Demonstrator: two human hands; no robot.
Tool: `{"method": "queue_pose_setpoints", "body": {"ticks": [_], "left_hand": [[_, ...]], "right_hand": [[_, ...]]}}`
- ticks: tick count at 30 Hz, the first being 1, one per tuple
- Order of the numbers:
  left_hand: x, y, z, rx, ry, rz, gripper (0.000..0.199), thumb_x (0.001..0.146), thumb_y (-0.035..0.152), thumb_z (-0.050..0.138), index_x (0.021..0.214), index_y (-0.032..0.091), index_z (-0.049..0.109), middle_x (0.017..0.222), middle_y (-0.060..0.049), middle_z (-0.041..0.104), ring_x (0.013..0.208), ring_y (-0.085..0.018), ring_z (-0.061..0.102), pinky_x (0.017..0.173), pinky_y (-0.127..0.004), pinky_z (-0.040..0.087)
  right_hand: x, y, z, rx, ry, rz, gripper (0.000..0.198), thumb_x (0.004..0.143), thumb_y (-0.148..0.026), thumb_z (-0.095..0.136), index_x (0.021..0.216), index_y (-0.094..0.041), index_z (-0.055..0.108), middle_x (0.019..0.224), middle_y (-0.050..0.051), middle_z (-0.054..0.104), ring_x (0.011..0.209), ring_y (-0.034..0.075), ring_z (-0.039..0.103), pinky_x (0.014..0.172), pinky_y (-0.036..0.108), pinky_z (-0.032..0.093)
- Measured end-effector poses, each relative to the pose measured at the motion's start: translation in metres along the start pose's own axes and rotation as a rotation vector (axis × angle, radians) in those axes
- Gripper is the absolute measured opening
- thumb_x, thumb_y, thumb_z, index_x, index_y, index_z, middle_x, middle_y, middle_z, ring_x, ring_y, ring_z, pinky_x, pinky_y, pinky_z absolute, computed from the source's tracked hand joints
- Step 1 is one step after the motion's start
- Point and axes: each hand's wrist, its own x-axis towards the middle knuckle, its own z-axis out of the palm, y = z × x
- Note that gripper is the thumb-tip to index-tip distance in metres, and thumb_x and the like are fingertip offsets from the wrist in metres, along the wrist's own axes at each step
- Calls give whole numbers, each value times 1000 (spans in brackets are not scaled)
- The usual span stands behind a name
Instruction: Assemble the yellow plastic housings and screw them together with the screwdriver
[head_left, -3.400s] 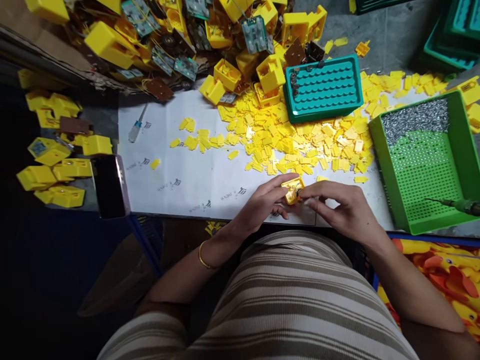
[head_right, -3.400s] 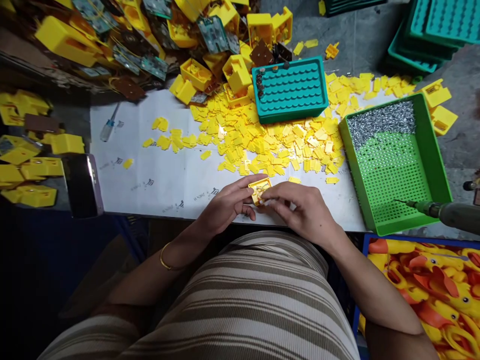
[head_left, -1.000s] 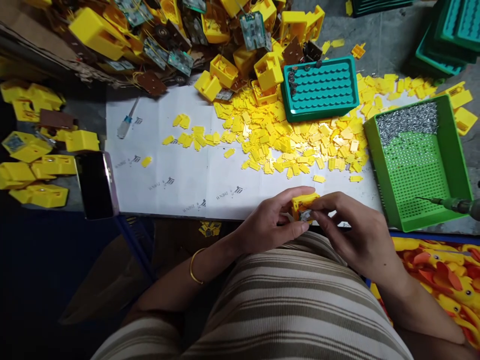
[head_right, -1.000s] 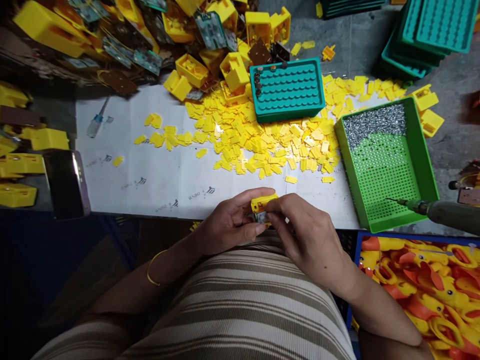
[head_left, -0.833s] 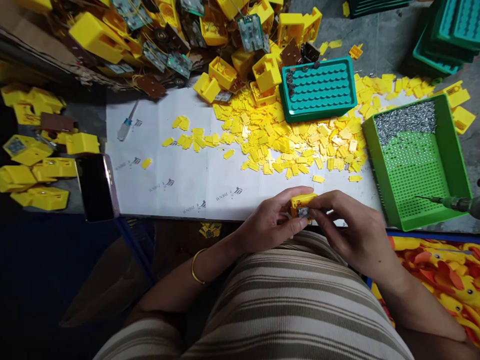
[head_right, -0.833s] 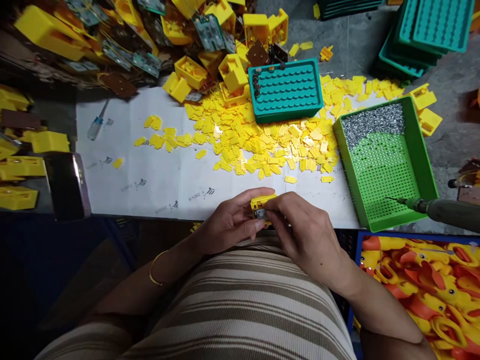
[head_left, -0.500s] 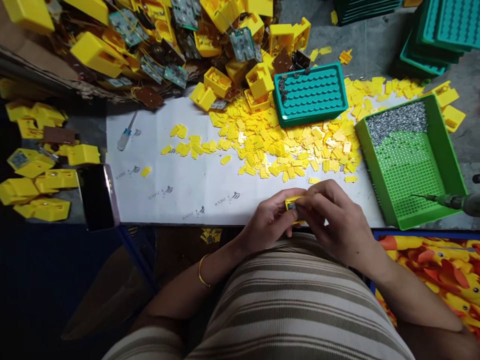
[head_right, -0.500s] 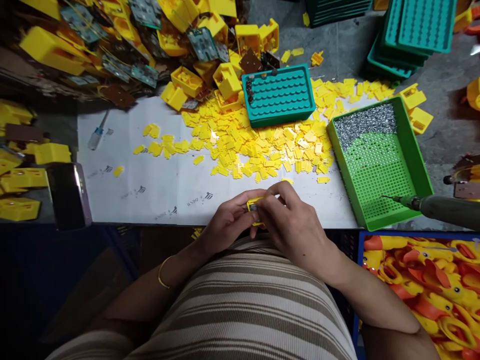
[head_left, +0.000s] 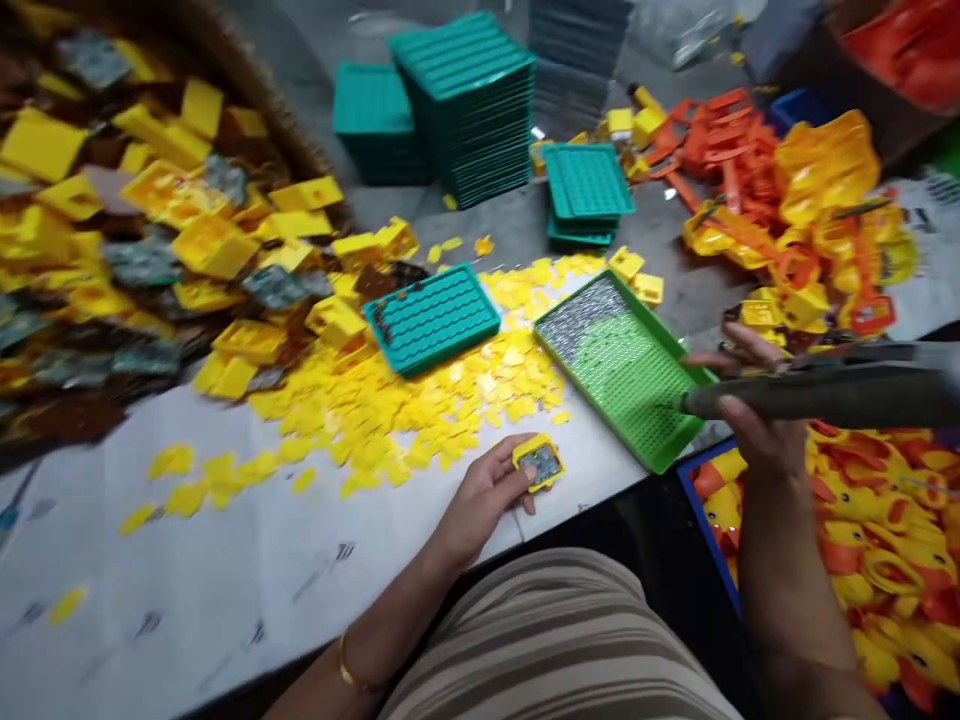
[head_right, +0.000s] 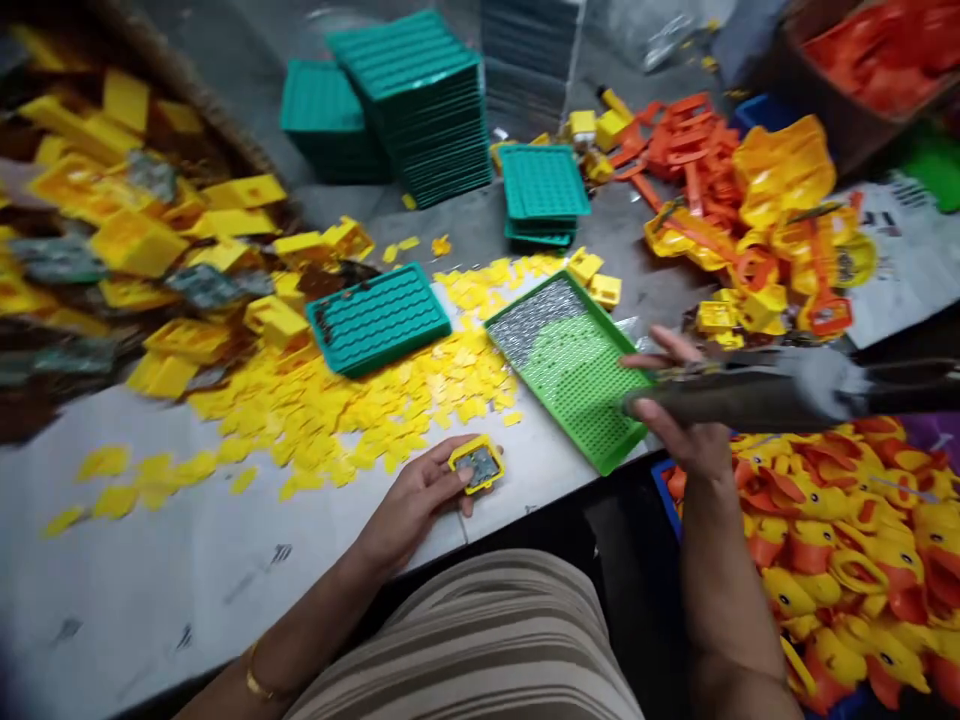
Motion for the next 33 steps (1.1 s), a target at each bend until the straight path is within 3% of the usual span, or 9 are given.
{"method": "queue_pose_setpoints", "body": {"ticks": [4, 10, 14, 22, 33], "left_hand": [[11, 3, 16, 47, -39, -33, 49, 71, 37, 75, 112, 15, 62, 89, -7, 69, 66, -13, 60, 55, -22, 45], [24, 5, 32, 58, -40, -98, 57, 71, 37, 75, 119, 12, 58, 88, -8, 69, 71, -15, 62, 56, -22, 43], [30, 5, 30, 74, -64, -135, 57, 72, 40, 74, 119, 12, 58, 96, -11, 69, 73, -17, 64, 55, -23, 43], [36, 4, 24, 93, -108, -173, 66, 69, 45, 75, 121, 10, 58, 88, -10, 69, 72, -18, 63, 54, -23, 42], [36, 3, 26, 121, -65, -178, 71, 67, 45, 76, 124, 8, 54, 85, -10, 70, 71, -17, 63, 53, -23, 43]], "right_hand": [[21, 14, -6, 210, 43, 118, 50, 81, -38, 68, 126, -24, 50, 68, -2, 64, 65, 19, 65, 72, 40, 58], [60, 24, 24, 170, 487, 123, 51, 84, -63, 48, 120, -27, 49, 59, -5, 47, 50, 16, 56, 57, 36, 55], [73, 36, 33, 139, 658, 156, 48, 81, -65, 48, 109, -26, 48, 56, -6, 38, 42, 15, 48, 50, 36, 51], [85, 46, 38, 322, 697, 6, 32, 81, -50, 60, 96, -26, 46, 54, -8, 40, 38, 12, 43, 42, 30, 43], [86, 57, 40, 415, 699, -52, 25, 80, -44, 65, 89, -26, 50, 52, -8, 42, 37, 10, 44, 39, 26, 40]]}}
